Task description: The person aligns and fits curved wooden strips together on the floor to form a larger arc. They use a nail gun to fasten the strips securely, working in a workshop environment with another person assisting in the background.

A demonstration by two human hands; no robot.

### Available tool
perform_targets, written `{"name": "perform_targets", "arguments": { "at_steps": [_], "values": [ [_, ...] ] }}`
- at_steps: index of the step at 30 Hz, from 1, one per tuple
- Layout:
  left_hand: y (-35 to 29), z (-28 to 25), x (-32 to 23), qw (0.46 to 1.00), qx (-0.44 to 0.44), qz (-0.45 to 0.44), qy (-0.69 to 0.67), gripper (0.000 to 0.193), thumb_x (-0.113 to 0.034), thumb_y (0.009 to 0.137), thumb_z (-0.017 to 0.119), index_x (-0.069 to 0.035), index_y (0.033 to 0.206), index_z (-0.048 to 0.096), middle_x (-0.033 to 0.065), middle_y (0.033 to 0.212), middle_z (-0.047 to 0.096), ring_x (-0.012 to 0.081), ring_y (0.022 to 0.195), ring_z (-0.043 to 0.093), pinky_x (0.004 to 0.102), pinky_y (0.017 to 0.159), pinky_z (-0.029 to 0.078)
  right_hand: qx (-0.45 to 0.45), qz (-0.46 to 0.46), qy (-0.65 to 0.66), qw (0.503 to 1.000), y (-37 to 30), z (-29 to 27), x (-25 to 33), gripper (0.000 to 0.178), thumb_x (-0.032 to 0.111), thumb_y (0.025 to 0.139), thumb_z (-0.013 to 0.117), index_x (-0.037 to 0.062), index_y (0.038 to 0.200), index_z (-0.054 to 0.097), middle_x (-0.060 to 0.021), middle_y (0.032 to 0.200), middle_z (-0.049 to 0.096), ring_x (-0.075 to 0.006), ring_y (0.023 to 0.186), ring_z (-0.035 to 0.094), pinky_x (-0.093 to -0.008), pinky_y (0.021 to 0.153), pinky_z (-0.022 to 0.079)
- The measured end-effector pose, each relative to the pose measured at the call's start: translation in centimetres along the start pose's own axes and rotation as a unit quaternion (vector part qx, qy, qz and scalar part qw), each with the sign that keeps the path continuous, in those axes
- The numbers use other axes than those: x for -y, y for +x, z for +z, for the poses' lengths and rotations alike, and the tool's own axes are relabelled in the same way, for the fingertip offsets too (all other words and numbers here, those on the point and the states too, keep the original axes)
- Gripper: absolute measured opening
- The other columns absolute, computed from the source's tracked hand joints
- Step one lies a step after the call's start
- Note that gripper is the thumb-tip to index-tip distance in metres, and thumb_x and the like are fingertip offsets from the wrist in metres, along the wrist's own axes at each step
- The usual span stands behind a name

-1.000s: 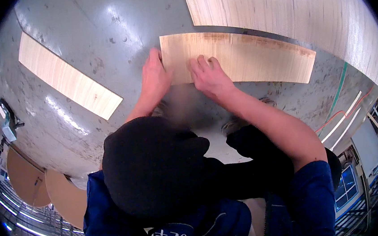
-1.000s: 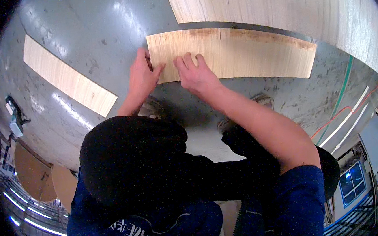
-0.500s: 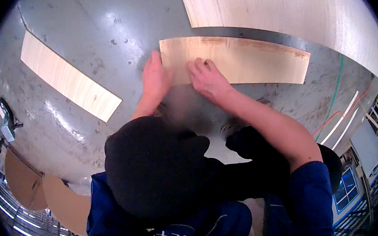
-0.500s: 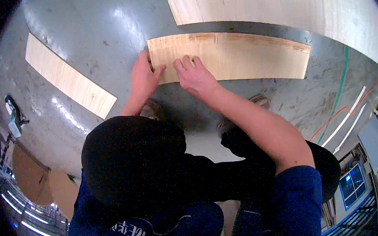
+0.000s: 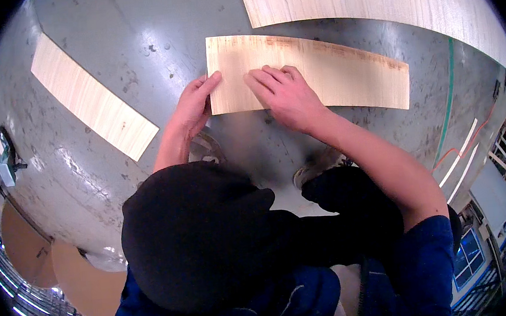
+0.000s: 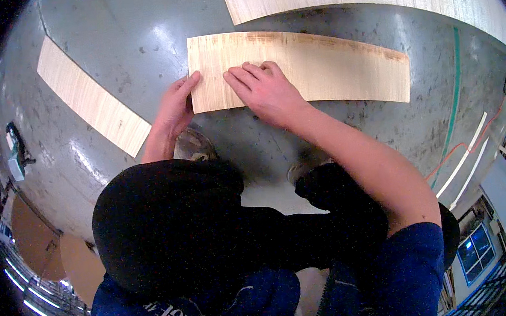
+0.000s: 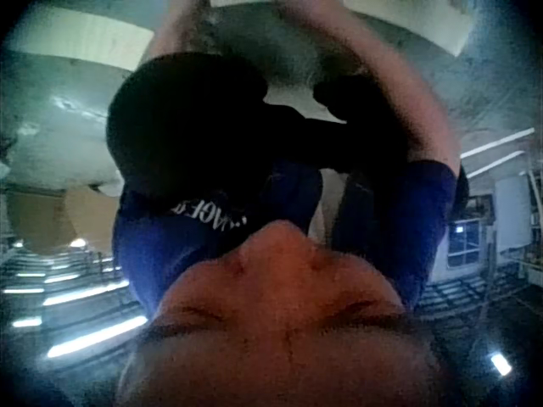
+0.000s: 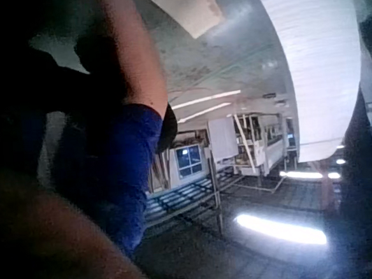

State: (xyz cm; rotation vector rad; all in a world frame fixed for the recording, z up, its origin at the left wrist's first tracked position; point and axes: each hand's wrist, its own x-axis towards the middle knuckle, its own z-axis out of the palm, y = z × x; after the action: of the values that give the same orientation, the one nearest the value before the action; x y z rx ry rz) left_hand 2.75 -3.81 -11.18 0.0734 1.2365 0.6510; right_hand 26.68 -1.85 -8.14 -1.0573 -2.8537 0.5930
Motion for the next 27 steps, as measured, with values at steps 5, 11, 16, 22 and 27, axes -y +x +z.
{"name": "perform_targets", "arguments": {
  "at_steps": [5,11,16,22,27],
  "values": [
    [0.0,-0.4,1.4,0.972,0.042,-0.038,-0.227,0.061,-0.044,0.104,0.051,0.004,0.143,0.046,0.0167,0.134,0.061,0.0276,0.123,0.060,0.0454,0.107,0.046,-0.011,0.005,0.034,0.999,0.1,-1.3,0.4,0.072,0.007,0.070,0.070,0.0038,0.139,0.052,-0.0110,0.139,0.056,-0.0286,0.125,0.056,-0.0456,0.102,0.042],
    [0.2,0.1,2.9,0.975,0.107,0.076,-0.180,0.034,-0.019,0.101,0.059,0.003,0.127,0.060,0.0164,0.123,0.068,0.0235,0.109,0.068,0.0414,0.097,0.055,-0.022,0.010,0.064,0.998,0.2,-2.5,0.8,0.077,0.006,0.065,0.073,0.0036,0.139,0.052,-0.0121,0.136,0.057,-0.0292,0.123,0.056,-0.0451,0.101,0.042],
    [0.3,0.2,2.5,0.968,0.115,0.131,-0.179,0.026,-0.007,0.098,0.061,0.001,0.122,0.064,0.0134,0.117,0.071,0.0196,0.102,0.071,0.0349,0.090,0.058,-0.044,0.005,0.057,0.997,0.6,-2.9,1.0,0.074,0.008,0.068,0.072,0.0035,0.139,0.052,-0.0107,0.134,0.058,-0.0276,0.120,0.057,-0.0438,0.097,0.044],
    [-0.8,0.8,1.5,0.964,0.107,0.161,-0.184,0.025,-0.005,0.098,0.061,0.001,0.122,0.064,0.0122,0.117,0.071,0.0191,0.103,0.070,0.0351,0.091,0.057,-0.052,0.010,0.081,0.995,1.2,-4.0,1.9,0.075,0.005,0.065,0.071,0.0023,0.138,0.052,-0.0143,0.135,0.057,-0.0300,0.122,0.056,-0.0434,0.099,0.044],
    [-1.3,1.0,0.8,0.954,0.130,0.192,-0.191,0.026,-0.003,0.097,0.061,0.000,0.123,0.064,0.0116,0.119,0.070,0.0191,0.104,0.070,0.0358,0.092,0.057,-0.059,0.019,0.096,0.993,1.8,-4.7,2.5,0.076,0.006,0.065,0.069,0.0018,0.138,0.052,-0.0143,0.134,0.057,-0.0296,0.121,0.057,-0.0432,0.097,0.044]
  ]
}}
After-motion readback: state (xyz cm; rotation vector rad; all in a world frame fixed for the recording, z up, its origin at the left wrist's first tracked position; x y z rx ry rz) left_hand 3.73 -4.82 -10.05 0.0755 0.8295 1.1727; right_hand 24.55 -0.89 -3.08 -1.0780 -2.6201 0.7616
